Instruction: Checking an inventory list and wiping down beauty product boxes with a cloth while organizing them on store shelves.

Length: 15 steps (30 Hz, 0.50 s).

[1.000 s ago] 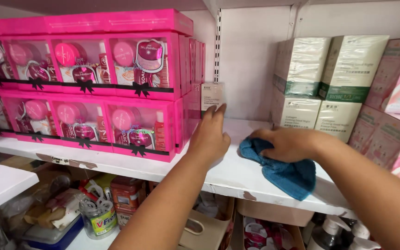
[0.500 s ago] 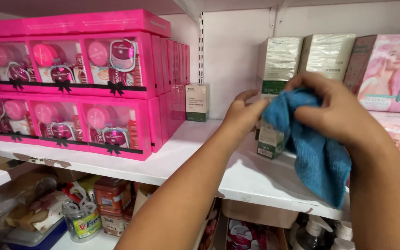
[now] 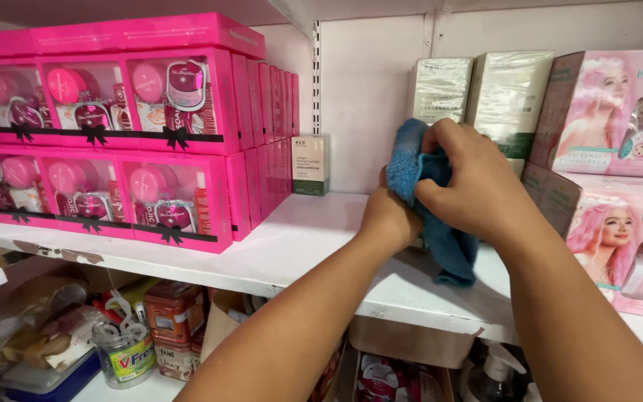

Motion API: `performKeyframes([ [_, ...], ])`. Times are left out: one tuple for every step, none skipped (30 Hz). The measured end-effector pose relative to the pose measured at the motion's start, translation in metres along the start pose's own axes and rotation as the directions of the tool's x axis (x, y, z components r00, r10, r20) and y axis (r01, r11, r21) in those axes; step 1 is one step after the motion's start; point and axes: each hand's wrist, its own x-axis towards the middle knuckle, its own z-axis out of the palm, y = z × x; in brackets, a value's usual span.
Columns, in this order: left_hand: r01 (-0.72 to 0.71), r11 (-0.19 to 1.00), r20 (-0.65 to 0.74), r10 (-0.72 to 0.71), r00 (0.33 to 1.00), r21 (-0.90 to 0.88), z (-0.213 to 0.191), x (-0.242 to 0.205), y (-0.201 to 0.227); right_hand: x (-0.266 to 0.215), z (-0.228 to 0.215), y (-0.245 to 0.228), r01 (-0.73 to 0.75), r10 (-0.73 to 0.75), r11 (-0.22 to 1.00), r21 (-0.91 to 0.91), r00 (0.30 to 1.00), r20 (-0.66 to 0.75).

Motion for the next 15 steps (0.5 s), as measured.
performKeyframes([
  [-0.001,1.000,-0.003,0.001,1.000,0.002,-0.015,-0.011,0.012,0.000,0.001,0.000,0.003,-0.003,1.000,0.002,1.000,-0.001],
  [0.042,0.999,-0.014,-0.043,0.999,-0.034,-0.030,-0.022,0.024,0.000,0.002,-0.001,0.033,-0.031,0.997,0.072,0.999,-0.033],
  [0.084,0.994,-0.024,-0.086,0.996,-0.071,-0.045,-0.034,0.035,-0.001,0.004,-0.001,0.066,-0.057,0.988,0.140,0.996,-0.067],
  [0.087,0.994,-0.024,-0.089,0.996,-0.069,-0.057,-0.044,0.041,-0.002,0.005,-0.001,0.065,-0.056,0.988,0.143,0.996,-0.066],
  [0.079,0.993,-0.005,-0.079,0.997,-0.084,-0.069,-0.054,0.047,-0.003,0.007,-0.001,0.060,-0.042,0.988,0.143,0.992,-0.122],
  [0.068,0.993,0.015,-0.067,0.998,-0.098,-0.082,-0.063,0.053,-0.003,0.008,-0.002,0.054,-0.028,0.988,0.142,0.983,-0.179],
  [0.069,0.993,0.015,-0.068,0.998,-0.096,-0.086,-0.069,0.048,-0.003,0.005,-0.010,0.054,-0.027,0.988,0.144,0.983,-0.180],
  [0.015,0.979,0.018,-0.011,1.000,-0.203,-0.092,-0.074,0.044,-0.002,0.001,-0.019,-0.069,0.086,0.974,0.216,0.994,-0.071],
  [-0.038,0.951,0.014,0.045,0.999,-0.307,-0.097,-0.080,0.039,-0.001,-0.003,-0.028,-0.195,0.189,0.942,0.273,0.981,0.047],
  [-0.037,0.952,0.013,0.043,0.999,-0.304,-0.094,-0.076,0.025,-0.001,0.000,-0.030,-0.194,0.188,0.941,0.277,0.981,0.048],
  [-0.164,0.930,-0.044,0.159,0.986,-0.329,-0.091,-0.072,0.010,-0.002,0.003,-0.032,0.149,-0.155,0.954,0.261,0.988,0.003],
  [-0.291,0.891,-0.104,0.272,0.957,-0.348,-0.088,-0.068,-0.004,-0.001,0.005,-0.035,0.476,-0.483,0.849,0.229,0.875,-0.029],
  [-0.292,0.892,-0.109,0.271,0.957,-0.346,-0.093,-0.070,-0.004,-0.002,0.010,-0.040,0.480,-0.487,0.846,0.231,0.873,-0.029],
  [-0.289,0.899,-0.082,0.278,0.957,-0.329,-0.097,-0.073,-0.004,-0.003,0.016,-0.046,0.522,-0.524,0.829,0.202,0.851,-0.050],
  [-0.286,0.906,-0.054,0.284,0.957,-0.312,-0.102,-0.075,-0.004,-0.003,0.021,-0.052,0.562,-0.559,0.809,0.172,0.826,-0.070],
])
